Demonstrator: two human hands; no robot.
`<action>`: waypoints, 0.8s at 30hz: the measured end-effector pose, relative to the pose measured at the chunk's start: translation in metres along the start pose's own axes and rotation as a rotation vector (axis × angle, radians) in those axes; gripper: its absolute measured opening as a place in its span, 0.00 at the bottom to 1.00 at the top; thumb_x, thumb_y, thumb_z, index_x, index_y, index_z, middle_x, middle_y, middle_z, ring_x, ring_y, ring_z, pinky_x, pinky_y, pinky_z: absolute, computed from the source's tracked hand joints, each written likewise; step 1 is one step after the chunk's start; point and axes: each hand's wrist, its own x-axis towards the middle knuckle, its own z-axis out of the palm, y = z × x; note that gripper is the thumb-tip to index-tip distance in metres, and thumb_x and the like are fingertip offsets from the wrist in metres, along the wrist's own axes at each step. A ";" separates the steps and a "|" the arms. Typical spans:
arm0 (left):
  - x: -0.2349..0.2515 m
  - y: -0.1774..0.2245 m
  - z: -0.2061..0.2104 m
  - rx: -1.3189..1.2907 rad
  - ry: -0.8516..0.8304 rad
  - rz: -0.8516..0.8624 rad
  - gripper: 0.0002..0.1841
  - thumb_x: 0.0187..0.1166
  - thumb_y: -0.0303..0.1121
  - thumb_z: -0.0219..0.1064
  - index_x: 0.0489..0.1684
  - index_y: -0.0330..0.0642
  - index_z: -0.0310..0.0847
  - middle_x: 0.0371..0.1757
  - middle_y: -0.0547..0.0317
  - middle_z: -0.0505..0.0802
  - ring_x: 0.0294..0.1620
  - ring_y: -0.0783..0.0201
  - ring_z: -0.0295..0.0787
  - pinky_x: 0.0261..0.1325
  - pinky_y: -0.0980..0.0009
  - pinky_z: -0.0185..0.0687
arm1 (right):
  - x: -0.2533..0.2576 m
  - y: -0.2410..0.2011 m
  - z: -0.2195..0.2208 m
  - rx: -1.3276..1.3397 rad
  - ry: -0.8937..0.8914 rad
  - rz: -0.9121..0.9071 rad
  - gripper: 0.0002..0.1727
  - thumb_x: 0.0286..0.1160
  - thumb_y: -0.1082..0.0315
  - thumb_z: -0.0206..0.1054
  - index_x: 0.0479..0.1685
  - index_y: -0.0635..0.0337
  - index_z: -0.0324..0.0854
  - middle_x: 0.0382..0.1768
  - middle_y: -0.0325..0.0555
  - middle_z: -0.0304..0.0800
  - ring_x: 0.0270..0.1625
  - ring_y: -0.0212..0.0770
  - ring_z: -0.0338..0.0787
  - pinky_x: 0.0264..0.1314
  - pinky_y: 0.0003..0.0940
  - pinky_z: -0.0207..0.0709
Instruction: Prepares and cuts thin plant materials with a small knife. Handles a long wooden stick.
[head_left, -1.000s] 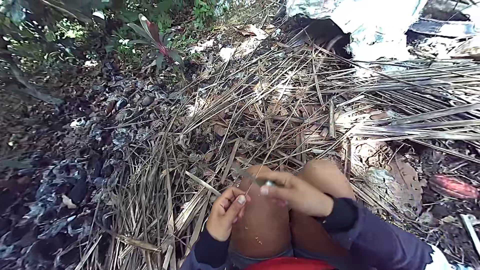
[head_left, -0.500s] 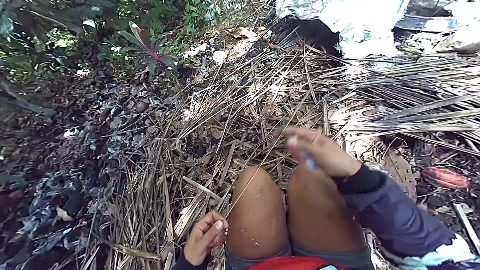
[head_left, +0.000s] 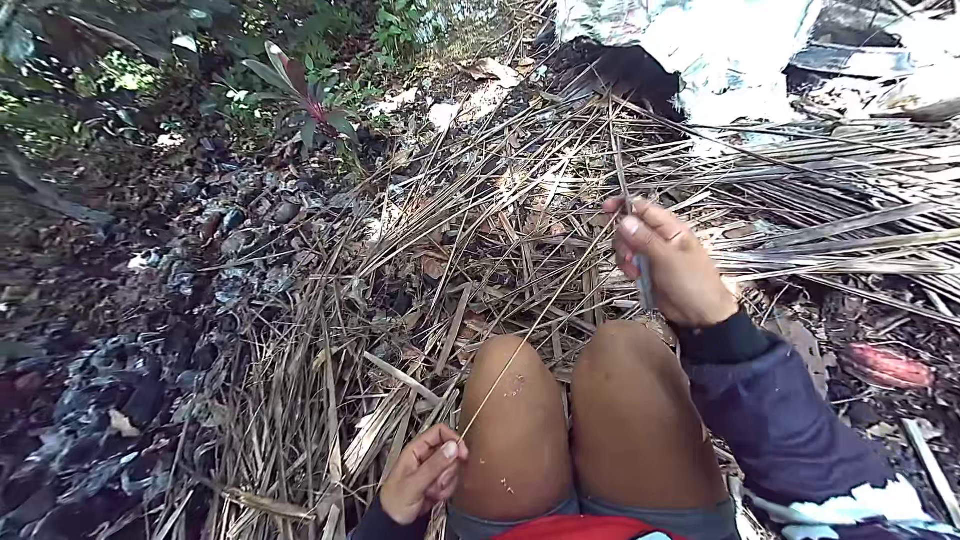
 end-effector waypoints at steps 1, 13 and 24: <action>0.002 0.000 -0.001 -0.004 0.005 -0.011 0.05 0.79 0.43 0.71 0.41 0.58 0.90 0.15 0.83 0.78 0.13 0.88 0.69 0.17 0.89 0.63 | -0.006 0.002 0.012 -0.010 -0.020 0.012 0.17 0.85 0.62 0.54 0.67 0.51 0.79 0.19 0.28 0.74 0.16 0.22 0.70 0.19 0.19 0.68; 0.015 0.001 0.023 -0.425 -0.084 -0.123 0.04 0.78 0.39 0.72 0.39 0.53 0.90 0.17 0.78 0.82 0.14 0.84 0.76 0.17 0.88 0.70 | -0.073 0.006 0.079 0.021 -0.501 0.223 0.35 0.82 0.63 0.63 0.89 0.62 0.59 0.44 0.43 0.86 0.31 0.24 0.80 0.34 0.22 0.77; -0.003 -0.008 0.013 -0.604 -0.254 -0.233 0.05 0.81 0.35 0.69 0.42 0.48 0.89 0.21 0.74 0.84 0.15 0.83 0.77 0.18 0.89 0.71 | -0.003 -0.011 0.017 0.137 -0.172 0.099 0.14 0.87 0.64 0.54 0.59 0.53 0.84 0.18 0.27 0.74 0.15 0.20 0.69 0.17 0.13 0.66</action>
